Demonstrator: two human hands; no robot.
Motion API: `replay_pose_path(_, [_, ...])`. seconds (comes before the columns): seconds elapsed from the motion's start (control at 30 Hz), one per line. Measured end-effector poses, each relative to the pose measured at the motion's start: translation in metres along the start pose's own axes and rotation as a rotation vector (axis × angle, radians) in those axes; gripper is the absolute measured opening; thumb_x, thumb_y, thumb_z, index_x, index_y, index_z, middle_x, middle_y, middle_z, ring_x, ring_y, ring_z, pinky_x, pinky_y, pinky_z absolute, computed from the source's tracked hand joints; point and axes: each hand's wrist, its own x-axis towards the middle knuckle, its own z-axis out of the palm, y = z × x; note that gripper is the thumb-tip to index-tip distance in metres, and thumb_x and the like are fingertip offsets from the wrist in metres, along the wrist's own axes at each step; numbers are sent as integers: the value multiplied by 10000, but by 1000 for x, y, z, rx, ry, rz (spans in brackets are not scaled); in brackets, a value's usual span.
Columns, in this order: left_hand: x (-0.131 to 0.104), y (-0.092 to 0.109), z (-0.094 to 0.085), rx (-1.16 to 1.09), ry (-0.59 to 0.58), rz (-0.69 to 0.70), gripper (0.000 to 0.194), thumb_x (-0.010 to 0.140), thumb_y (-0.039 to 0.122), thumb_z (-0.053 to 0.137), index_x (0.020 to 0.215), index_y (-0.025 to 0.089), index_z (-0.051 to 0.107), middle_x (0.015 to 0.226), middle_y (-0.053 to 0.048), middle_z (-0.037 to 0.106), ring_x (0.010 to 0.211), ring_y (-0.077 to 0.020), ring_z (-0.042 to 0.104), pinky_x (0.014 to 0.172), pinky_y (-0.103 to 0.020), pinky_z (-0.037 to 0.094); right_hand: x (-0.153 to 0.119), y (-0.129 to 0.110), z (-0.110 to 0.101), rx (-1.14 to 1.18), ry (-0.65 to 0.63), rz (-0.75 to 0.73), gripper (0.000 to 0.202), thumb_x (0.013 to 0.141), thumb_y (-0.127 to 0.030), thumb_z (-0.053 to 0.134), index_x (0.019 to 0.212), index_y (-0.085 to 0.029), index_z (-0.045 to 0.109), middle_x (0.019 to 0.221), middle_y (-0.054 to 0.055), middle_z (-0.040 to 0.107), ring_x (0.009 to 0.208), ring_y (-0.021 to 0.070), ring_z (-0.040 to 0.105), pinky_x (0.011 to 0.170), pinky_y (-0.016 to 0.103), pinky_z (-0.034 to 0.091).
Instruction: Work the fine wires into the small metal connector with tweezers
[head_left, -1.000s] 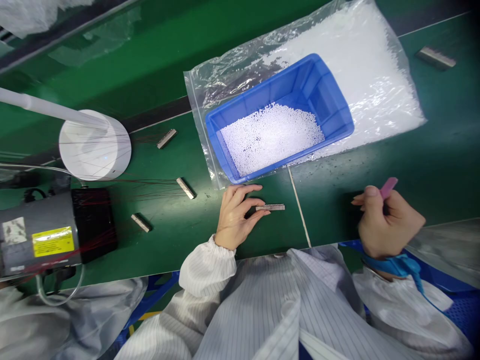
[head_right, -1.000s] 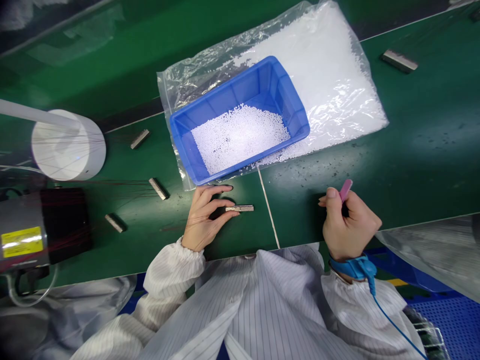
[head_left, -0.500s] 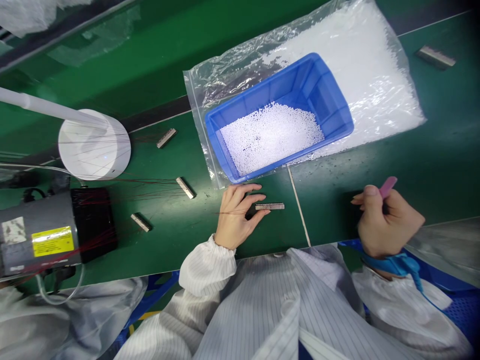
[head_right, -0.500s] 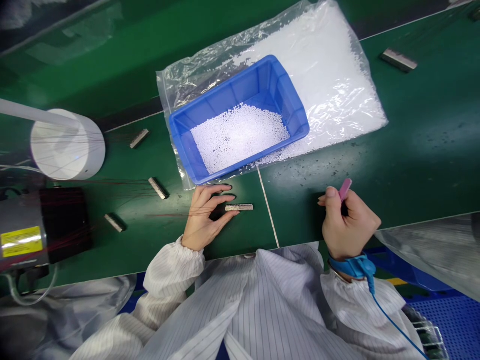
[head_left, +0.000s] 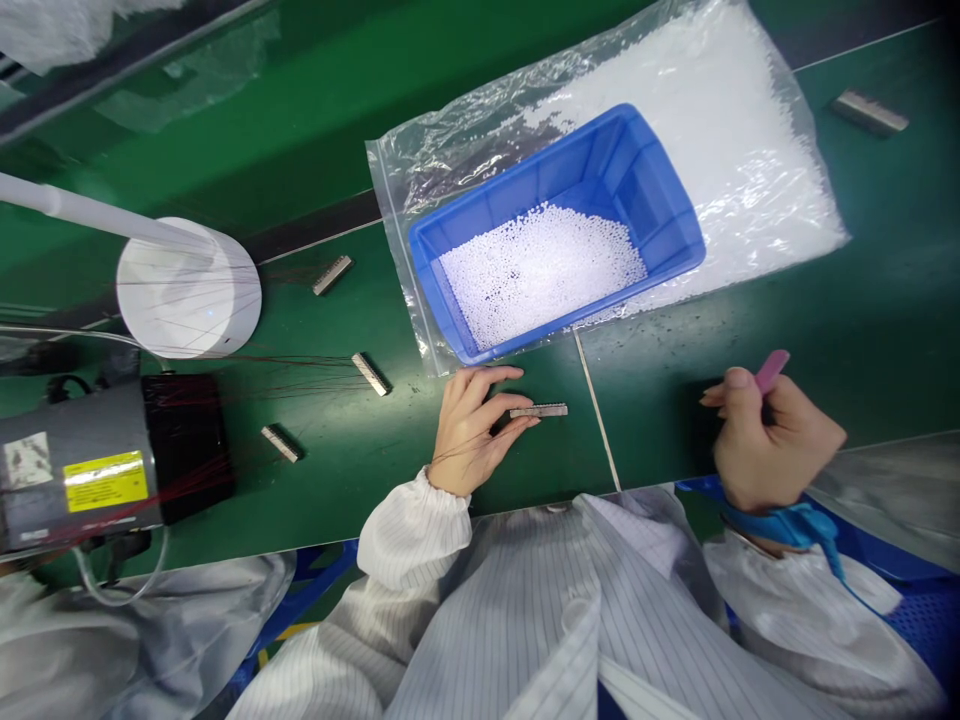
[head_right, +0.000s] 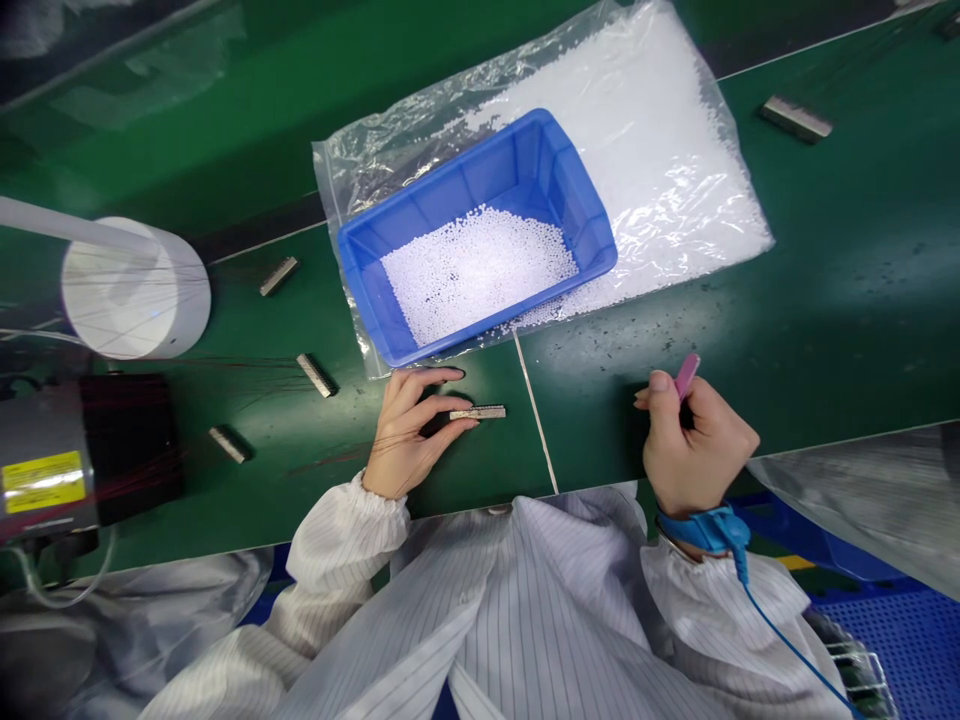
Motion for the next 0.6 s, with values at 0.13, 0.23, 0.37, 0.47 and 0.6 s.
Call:
replay_pose_path(0.13, [0, -1, 0, -4, -14, -1, 81, 832, 250, 666, 903, 225, 638, 1095, -35, 620, 980, -203, 508, 859, -400, 428, 0, 0, 0, -8, -3, -3, 289, 864, -360, 547, 677, -171, 662, 597, 19, 632, 545, 160, 575, 544, 272, 416])
replay_pose_path(0.23, [0, -1, 0, -1, -11, 1, 81, 827, 241, 672, 899, 222, 638, 1092, -36, 621, 980, -204, 506, 857, -400, 427, 0, 0, -1, -3, -5, -2, 293, 867, -356, 546, 674, -167, 659, 599, 23, 631, 543, 157, 571, 541, 270, 412])
replay_pose_path(0.37, [0, 0, 0, 0, -6, -5, 84, 823, 233, 677, 896, 217, 637, 1088, -38, 622, 973, -203, 507, 852, -400, 428, 0, -1, 0, 0, -6, -7, 289, 868, -349, 548, 674, -166, 660, 600, 25, 632, 548, 157, 572, 542, 270, 413])
replay_pose_path(0.47, [0, 1, 0, 8, -10, -3, 79, 829, 238, 670, 897, 218, 634, 1088, -37, 622, 971, -204, 507, 851, -403, 428, 0, -1, 0, 3, -3, -11, 285, 866, -346, 550, 672, -167, 659, 596, 22, 630, 552, 159, 575, 546, 271, 416])
replay_pose_path(0.6, [-1, 0, 1, 18, -18, 31, 89, 838, 237, 659, 917, 212, 627, 1087, -44, 623, 951, -200, 501, 835, -395, 444, 1, -1, -1, 3, -2, -19, 281, 864, -345, 550, 675, -169, 660, 600, 21, 633, 550, 159, 575, 541, 270, 414])
